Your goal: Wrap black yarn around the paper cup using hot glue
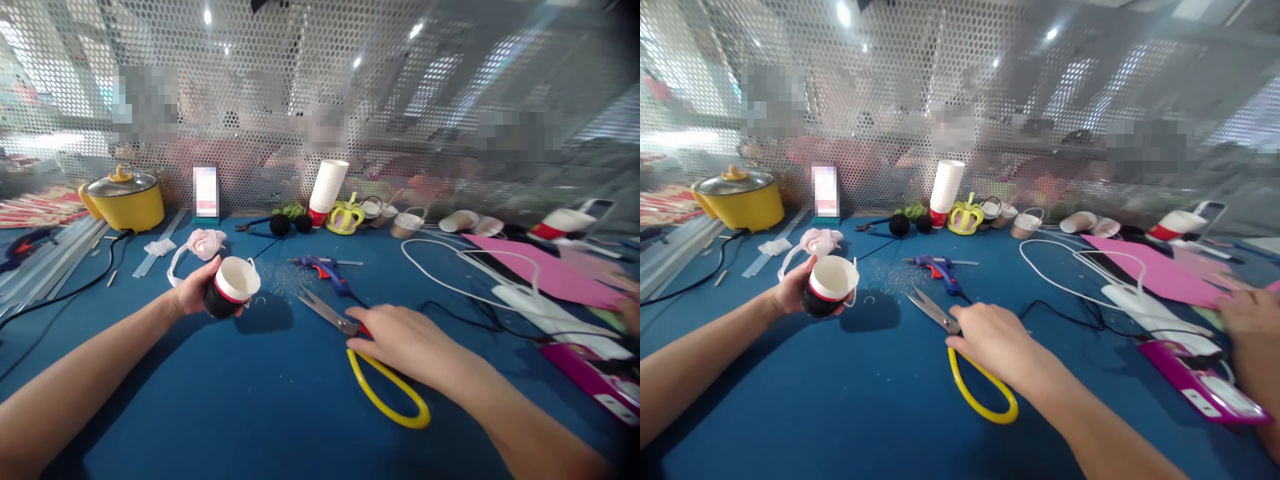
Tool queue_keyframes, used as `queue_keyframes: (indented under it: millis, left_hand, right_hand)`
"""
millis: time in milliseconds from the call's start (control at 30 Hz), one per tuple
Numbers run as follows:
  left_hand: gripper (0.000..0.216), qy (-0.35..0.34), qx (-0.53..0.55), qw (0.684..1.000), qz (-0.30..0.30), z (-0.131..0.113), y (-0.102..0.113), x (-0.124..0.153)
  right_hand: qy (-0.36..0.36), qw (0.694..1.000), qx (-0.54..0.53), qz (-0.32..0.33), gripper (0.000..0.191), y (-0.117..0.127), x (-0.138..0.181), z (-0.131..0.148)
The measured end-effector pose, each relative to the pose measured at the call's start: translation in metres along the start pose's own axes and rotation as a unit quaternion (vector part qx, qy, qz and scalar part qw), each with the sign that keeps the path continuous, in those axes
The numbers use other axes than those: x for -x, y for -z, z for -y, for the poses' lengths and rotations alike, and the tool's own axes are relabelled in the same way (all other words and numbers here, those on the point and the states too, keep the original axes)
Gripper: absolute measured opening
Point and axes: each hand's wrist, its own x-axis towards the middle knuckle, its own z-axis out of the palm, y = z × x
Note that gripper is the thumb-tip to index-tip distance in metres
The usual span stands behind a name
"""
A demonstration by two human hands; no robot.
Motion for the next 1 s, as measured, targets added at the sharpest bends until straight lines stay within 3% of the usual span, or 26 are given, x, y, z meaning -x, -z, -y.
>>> queue_keyframes:
  millis: [100,200,267,333,433,533,700,1000]
  left_hand:
    - [0.063,0.007,0.000,1.000,0.017,0.000,-0.001,0.001]
    - [0.065,0.007,0.022,0.999,0.038,0.004,0.000,0.000]
    - [0.066,-0.006,0.030,0.998,0.053,0.007,0.001,-0.001]
    - [0.065,-0.014,0.030,0.998,0.050,0.008,0.001,-0.002]
    - [0.061,-0.023,0.035,0.998,0.043,0.002,0.000,-0.001]
    - [0.061,-0.057,0.036,0.997,0.037,-0.009,0.001,-0.001]
    - [0.062,-0.108,0.064,0.992,-0.011,-0.022,0.011,-0.001]
    - [0.069,-0.123,0.105,0.986,-0.035,-0.032,0.018,0.003]
  right_hand:
    - [0.119,0.975,-0.182,-0.040,0.027,0.016,-0.026,0.026]
    - [0.101,0.889,-0.443,0.055,0.029,0.012,-0.066,0.060]
    - [0.081,0.828,-0.545,0.103,0.032,0.003,-0.090,0.080]
    - [0.092,0.815,-0.559,0.119,0.030,-0.005,-0.105,0.093]
    - [0.106,0.831,-0.533,0.118,0.024,-0.011,-0.111,0.096]
    - [0.110,0.859,-0.485,0.118,0.019,-0.012,-0.105,0.078]
    - [0.106,0.921,-0.372,0.045,0.013,-0.011,-0.098,0.050]
    - [0.143,0.971,-0.191,-0.012,0.012,-0.022,-0.111,0.077]
